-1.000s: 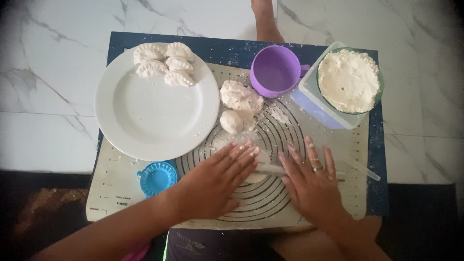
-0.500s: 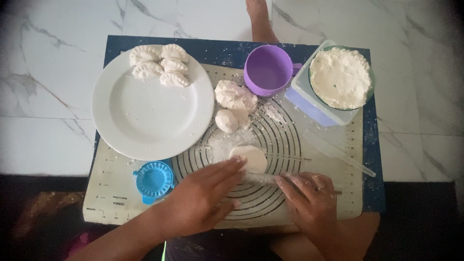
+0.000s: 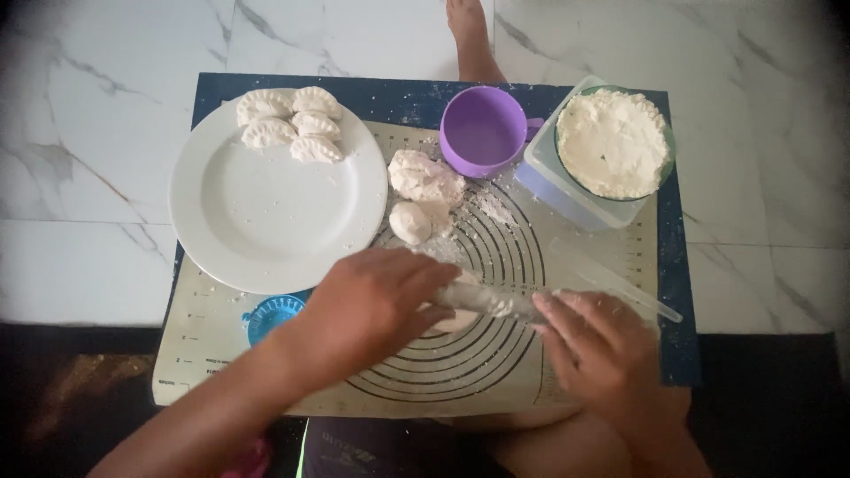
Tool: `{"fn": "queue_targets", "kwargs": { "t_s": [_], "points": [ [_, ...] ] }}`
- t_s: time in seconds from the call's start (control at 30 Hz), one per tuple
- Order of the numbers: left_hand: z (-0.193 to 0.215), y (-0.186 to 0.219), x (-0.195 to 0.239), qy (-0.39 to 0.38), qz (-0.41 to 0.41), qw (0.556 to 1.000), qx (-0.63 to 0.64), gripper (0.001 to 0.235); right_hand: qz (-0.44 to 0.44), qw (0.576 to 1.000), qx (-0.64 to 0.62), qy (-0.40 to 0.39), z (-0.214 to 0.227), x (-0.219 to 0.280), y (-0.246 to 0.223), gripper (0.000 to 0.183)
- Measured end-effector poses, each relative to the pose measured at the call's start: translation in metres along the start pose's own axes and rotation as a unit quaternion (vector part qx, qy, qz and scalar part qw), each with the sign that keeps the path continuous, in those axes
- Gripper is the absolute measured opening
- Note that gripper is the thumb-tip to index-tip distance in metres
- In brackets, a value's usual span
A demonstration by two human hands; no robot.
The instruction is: A person is preparing dumplings by flattening dough and using a blue plastic mold to shape them on a silicone mat.
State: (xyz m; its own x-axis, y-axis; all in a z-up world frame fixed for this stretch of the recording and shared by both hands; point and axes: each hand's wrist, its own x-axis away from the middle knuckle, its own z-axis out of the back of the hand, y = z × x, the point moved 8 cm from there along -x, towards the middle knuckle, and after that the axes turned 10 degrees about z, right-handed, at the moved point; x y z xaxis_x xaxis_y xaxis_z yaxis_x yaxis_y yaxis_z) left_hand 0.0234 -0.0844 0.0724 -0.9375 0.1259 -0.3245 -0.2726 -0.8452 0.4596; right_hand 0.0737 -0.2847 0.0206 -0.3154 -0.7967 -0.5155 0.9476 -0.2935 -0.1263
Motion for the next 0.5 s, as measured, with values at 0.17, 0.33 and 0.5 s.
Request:
{"fn": "queue_targets", "kwargs": {
  "t_s": [0.17, 0.33, 0.5],
  "points": [
    [0.002, -0.013, -0.022, -0.028, 0.018, 0.995, 0.093, 0.025, 0.025, 0.998, -0.041, 0.034, -0.011, -0.005, 0.027, 0.03],
    [0.0, -0.034, -0.043, -0.069, 0.095, 0.986, 0.121, 0.024, 0.019, 0.999, -0.029, 0.034, -0.004, -0.033, 0.033, 0.03],
    [0.001, -0.055, -0.049, -0.067, 0.201, 0.953, 0.214, 0.025, 0.059, 0.997, 0.038, 0.021, -0.003, -0.045, 0.037, 0.025]
  ]
}}
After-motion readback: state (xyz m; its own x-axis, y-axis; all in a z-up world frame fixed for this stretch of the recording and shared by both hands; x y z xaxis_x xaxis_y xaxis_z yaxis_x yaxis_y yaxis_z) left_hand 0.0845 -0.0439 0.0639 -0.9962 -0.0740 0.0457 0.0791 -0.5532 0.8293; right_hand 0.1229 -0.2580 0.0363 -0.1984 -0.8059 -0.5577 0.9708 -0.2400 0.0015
